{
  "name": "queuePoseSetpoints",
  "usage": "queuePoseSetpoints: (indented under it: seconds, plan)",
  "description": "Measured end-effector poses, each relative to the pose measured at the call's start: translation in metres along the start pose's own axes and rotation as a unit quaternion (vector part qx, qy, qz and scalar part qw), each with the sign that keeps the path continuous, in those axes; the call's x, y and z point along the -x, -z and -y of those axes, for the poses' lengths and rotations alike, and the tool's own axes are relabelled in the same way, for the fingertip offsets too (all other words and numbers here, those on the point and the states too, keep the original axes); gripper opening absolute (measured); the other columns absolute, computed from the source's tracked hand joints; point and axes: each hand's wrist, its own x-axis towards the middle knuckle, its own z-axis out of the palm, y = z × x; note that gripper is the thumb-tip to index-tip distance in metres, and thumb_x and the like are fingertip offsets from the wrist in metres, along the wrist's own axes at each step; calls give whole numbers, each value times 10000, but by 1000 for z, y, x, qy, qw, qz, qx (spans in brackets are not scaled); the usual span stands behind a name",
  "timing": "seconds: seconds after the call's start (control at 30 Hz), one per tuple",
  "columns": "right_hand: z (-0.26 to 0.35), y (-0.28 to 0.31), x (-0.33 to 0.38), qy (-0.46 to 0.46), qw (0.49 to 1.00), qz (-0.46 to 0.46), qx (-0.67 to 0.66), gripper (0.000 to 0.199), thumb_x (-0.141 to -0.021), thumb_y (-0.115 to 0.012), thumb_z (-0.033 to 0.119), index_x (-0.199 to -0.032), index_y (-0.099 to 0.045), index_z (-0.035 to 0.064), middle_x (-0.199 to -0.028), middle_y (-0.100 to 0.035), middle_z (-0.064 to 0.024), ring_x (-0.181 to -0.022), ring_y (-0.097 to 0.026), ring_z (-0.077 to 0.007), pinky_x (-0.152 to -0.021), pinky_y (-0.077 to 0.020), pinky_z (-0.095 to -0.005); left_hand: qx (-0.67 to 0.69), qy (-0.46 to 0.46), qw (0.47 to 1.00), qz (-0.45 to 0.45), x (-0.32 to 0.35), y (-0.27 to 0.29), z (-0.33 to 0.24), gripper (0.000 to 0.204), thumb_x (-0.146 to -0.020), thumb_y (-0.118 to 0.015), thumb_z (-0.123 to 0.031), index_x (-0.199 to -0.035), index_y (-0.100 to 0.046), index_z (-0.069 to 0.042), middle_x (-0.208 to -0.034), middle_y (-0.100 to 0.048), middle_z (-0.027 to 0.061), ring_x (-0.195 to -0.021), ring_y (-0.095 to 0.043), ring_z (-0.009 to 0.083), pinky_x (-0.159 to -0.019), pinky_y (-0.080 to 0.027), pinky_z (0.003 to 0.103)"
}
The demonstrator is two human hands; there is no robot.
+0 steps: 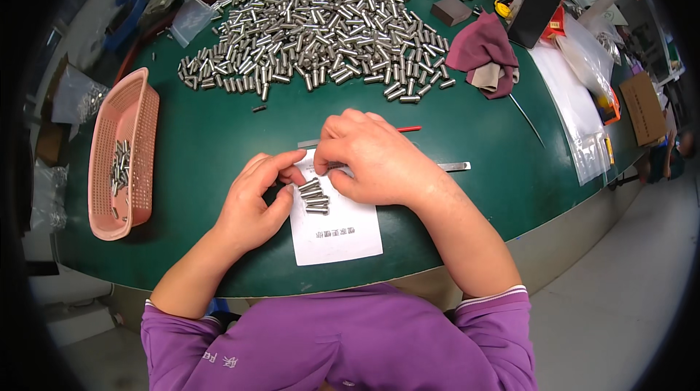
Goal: The person picks up small cylindrical metal parts from a large pile on a green workbench. They use a metal ruler to measure the length of each part and then place the measured items onto a white sheet of paper. The person repeats this process for several parts, occasionally adjusting the ruler or the position of the parts.
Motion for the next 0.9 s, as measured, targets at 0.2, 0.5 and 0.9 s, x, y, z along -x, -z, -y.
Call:
queuePoseSetpoints:
  seconds: [0.2,0.5,0.9]
  plan:
    - [2,-1,0,7,1000,8,-3,111,-728,-653,108,-838,-664,117,-921,-571,-44,-938,-536,-254,-847,-426,-378,-1,1,1000,4,1,0,2,487,-759,-588,71,-1236,-571,-28,-907,-658,53,-855,-586,214,-772,-494,326]
    - [2,-3,-2,6,1000,4,-1,138,-737,-671,134,-874,-661,118,-912,-567,-44,-946,-539,-255,-852,-434,-387,-4,6,1000,1,1,-1,5,488,-762,-600,64,-1240,-567,-27,-910,-660,52,-865,-588,212,-776,-494,325]
    - [0,-3,-3,12,1000,1,-4,147,-737,-686,131,-882,-670,121,-900,-561,-39,-937,-541,-247,-858,-434,-384,0,11,1000,-3,0,-2,6,479,-763,-615,64,-1232,-572,-25,-908,-658,52,-867,-592,207,-773,-499,323]
